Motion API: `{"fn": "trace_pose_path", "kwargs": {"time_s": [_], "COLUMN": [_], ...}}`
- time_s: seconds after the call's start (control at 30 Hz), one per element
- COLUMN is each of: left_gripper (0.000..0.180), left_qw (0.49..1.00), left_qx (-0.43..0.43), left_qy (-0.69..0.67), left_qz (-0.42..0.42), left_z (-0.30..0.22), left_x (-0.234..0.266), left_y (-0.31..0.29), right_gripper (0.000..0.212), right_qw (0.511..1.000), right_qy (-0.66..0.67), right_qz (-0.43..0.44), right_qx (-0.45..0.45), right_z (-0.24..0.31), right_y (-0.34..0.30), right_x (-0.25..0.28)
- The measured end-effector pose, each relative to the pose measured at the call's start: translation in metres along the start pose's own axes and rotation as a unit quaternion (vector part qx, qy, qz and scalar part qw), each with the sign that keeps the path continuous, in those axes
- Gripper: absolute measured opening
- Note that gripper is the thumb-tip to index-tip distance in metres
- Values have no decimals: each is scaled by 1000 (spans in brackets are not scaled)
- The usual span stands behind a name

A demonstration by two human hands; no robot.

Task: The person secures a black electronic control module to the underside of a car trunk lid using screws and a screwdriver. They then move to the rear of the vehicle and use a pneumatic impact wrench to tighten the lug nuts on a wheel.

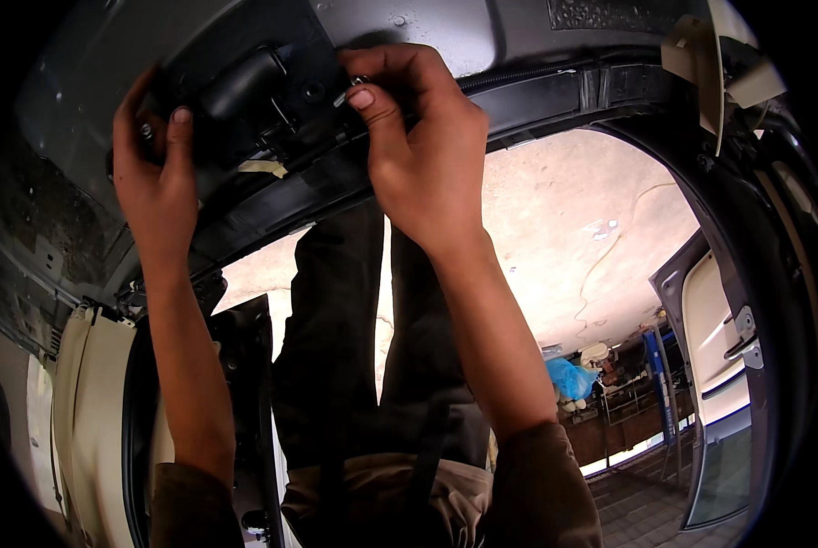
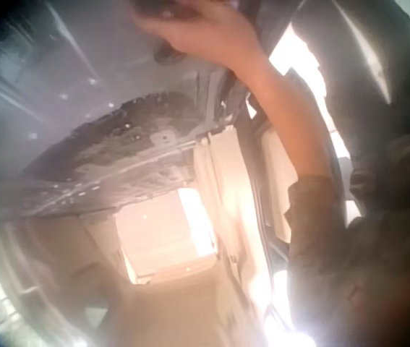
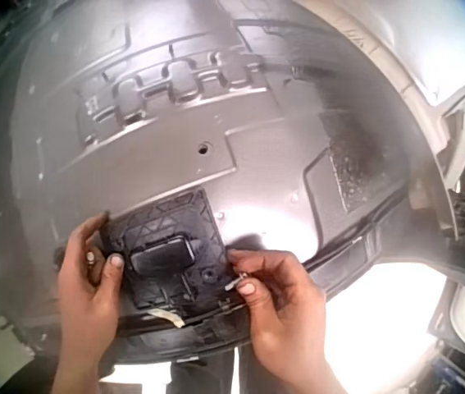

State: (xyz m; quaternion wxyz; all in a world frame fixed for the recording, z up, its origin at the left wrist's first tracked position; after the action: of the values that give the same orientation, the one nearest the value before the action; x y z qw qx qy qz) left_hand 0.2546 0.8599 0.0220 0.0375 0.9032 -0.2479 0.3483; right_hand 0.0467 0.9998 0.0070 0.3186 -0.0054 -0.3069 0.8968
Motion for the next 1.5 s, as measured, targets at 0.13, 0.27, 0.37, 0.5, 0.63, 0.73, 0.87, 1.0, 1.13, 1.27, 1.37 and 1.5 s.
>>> {"fn": "trace_pose_path", "kwargs": {"time_s": [0.13,0.27,0.37,0.5,0.63,0.73,0.87,1.0,1.13,1.27,1.37,1.5], "left_gripper": [27,23,24,28,48,58,49,42,40,41,41,41], "left_qw": [1000,994,984,975,973,968,963,965,964,959,956,956], "left_qx": [7,75,133,187,179,51,-23,-81,-131,-160,-179,-189], "left_qy": [-21,-73,-113,-113,-103,-119,-69,-15,22,47,43,35], "left_qz": [-16,-42,-38,28,105,214,258,250,229,229,228,220], "left_z": [-1,7,11,18,17,-4,-29,-41,-46,-43,-40,-43], "left_x": [3,12,17,32,43,37,35,39,46,46,46,46], "left_y": [8,17,15,8,1,16,25,19,12,9,9,12], "right_gripper": [13,11,11,12,12,9,6,9,11,13,20,44], "right_qw": [999,999,997,991,980,959,932,924,939,891,793,722], "right_qy": [4,-7,5,72,99,95,36,14,-104,-326,-423,-467], "right_qz": [27,29,47,85,162,261,357,378,325,255,304,350], "right_qx": [-37,-45,-53,-70,-57,-62,-53,-59,-32,187,316,372], "right_z": [8,12,13,17,25,33,42,39,40,61,59,53], "right_y": [6,5,4,-3,-9,-14,-7,4,41,50,33,21], "right_x": [-5,-10,-10,-14,-17,-11,-1,0,1,-19,-48,-57]}}
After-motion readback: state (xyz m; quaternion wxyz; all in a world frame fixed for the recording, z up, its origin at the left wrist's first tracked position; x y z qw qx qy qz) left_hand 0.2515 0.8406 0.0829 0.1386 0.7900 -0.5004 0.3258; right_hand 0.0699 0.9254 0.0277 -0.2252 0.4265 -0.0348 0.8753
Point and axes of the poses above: each hand's wrist, its own y-axis towards the middle knuckle, its own x-axis out of the back of the hand, z = x × y, the point moved 9 cm from there along y, towards the middle knuckle, and after that the axes turned 12 degrees about -x, right-handed, at the moved point
